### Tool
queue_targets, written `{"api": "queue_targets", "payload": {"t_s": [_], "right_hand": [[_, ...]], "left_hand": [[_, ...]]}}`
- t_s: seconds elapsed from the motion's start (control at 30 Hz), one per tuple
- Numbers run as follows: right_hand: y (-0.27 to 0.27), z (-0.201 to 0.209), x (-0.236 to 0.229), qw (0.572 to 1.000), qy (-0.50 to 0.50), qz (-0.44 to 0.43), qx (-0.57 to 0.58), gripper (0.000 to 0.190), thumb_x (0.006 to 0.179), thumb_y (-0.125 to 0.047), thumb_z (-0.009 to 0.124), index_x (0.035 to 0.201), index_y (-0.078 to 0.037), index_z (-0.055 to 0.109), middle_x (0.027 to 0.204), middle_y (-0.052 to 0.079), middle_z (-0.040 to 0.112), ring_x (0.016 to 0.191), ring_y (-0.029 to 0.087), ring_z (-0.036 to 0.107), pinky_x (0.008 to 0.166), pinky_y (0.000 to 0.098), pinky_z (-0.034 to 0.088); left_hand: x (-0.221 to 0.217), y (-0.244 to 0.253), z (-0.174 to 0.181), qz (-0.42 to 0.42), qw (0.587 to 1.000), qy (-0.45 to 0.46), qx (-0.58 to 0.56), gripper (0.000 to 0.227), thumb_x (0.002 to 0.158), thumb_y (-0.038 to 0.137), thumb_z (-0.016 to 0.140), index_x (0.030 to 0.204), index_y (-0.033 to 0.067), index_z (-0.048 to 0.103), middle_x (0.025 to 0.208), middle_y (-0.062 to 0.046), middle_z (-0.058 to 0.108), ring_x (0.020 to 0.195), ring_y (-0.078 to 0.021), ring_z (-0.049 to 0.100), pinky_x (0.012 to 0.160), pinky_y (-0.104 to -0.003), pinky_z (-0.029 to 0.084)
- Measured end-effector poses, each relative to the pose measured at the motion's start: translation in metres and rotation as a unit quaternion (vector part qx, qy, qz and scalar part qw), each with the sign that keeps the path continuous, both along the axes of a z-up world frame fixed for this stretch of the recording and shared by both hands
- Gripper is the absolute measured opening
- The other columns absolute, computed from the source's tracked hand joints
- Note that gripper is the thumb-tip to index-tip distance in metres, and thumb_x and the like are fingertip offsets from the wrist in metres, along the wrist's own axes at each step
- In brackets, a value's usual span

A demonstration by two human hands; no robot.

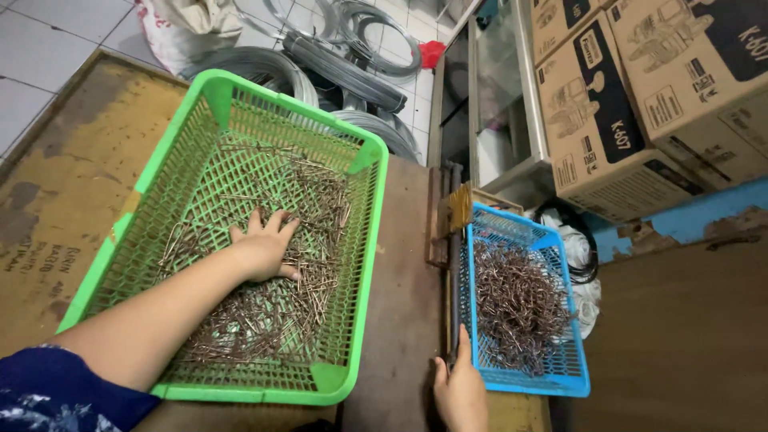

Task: Picking up metal pins from a green basket, placing them into a manual machine, and pulling a lever to process them into a blue basket.

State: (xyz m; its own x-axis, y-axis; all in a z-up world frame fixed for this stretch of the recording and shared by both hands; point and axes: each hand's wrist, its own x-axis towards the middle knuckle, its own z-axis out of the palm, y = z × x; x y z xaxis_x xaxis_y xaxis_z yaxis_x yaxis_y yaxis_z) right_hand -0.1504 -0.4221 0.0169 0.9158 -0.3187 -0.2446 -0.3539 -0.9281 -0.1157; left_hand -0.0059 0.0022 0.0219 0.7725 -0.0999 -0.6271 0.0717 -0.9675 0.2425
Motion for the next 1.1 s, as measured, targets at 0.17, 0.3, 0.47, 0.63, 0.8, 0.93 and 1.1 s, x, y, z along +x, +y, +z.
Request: {"api": "queue_targets", "payload": {"t_s": [0.17,0.3,0.47,0.63,0.8,0.93,1.1], "right_hand": [[0.009,0.005,0.001,1.0,-0.001,-0.001,0.022,0.099,0.097,-0.036,0.065,0.176,-0.04,0.005,0.101,0.028,0.08,0.096,0.053,0.073,0.08,0.057,0.054],[0.01,0.01,-0.001,1.0,0.015,0.0,0.013,0.1,0.098,-0.04,0.065,0.176,-0.044,0.002,0.101,0.026,0.08,0.096,0.052,0.073,0.082,0.0554,0.054],[0.008,0.004,-0.002,1.0,-0.002,0.014,0.003,0.102,0.097,-0.039,0.068,0.176,-0.041,0.003,0.1,0.027,0.08,0.095,0.052,0.073,0.081,0.0579,0.054],[0.012,0.01,0.0,1.0,0.004,0.012,0.006,0.102,0.097,-0.038,0.067,0.176,-0.04,0.002,0.102,0.025,0.08,0.095,0.052,0.073,0.081,0.0578,0.054],[0.027,0.029,-0.003,1.0,0.021,-0.008,0.0,0.099,0.099,-0.04,0.065,0.176,-0.041,0.004,0.109,0.025,0.079,0.101,0.052,0.073,0.083,0.0571,0.055],[0.036,0.04,-0.004,0.999,0.027,-0.014,0.008,0.099,0.1,-0.038,0.065,0.177,-0.039,0.003,0.106,0.022,0.081,0.097,0.048,0.074,0.083,0.0526,0.056],[0.029,0.031,-0.003,1.0,0.006,-0.001,0.005,0.099,0.099,-0.038,0.067,0.177,-0.039,0.005,0.103,0.022,0.081,0.095,0.049,0.074,0.082,0.054,0.056]], "left_hand": [[0.0,0.003,0.01,-0.004,1.0,-0.021,0.014,0.128,0.084,0.074,0.083,0.174,0.0304,0.004,0.181,-0.003,0.002,0.166,-0.0459,0.003,0.128,-0.075,0.023],[0.005,0.008,-0.011,-0.041,0.99,-0.126,0.043,0.091,0.079,0.063,0.095,0.146,0.0222,0.049,0.148,-0.01,0.053,0.139,-0.0391,0.05,0.107,-0.061,0.053],[0.001,0.004,-0.002,-0.038,0.992,-0.114,0.03,0.076,0.085,0.046,0.093,0.143,0.0203,0.052,0.142,-0.015,0.053,0.134,-0.0421,0.053,0.105,-0.061,0.059],[0.004,0.006,-0.023,-0.044,0.988,-0.145,0.024,0.072,0.089,0.048,0.089,0.143,0.0186,0.051,0.134,-0.014,0.053,0.121,-0.0423,0.059,0.093,-0.059,0.063],[0.002,0.004,-0.004,-0.043,0.988,-0.151,0.017,0.056,0.095,0.036,0.082,0.138,0.0139,0.055,0.128,-0.017,0.06,0.116,-0.0404,0.065,0.093,-0.058,0.064],[-0.001,0.004,0.006,-0.058,0.987,-0.15,0.02,0.056,0.096,0.043,0.08,0.137,0.0112,0.058,0.122,-0.014,0.066,0.108,-0.0308,0.072,0.088,-0.045,0.071],[-0.005,0.001,0.026,-0.036,0.988,-0.15,0.007,0.036,0.096,0.003,0.065,0.131,0.0085,0.066,0.139,-0.015,0.062,0.103,-0.0231,0.076,0.077,-0.037,0.073]]}}
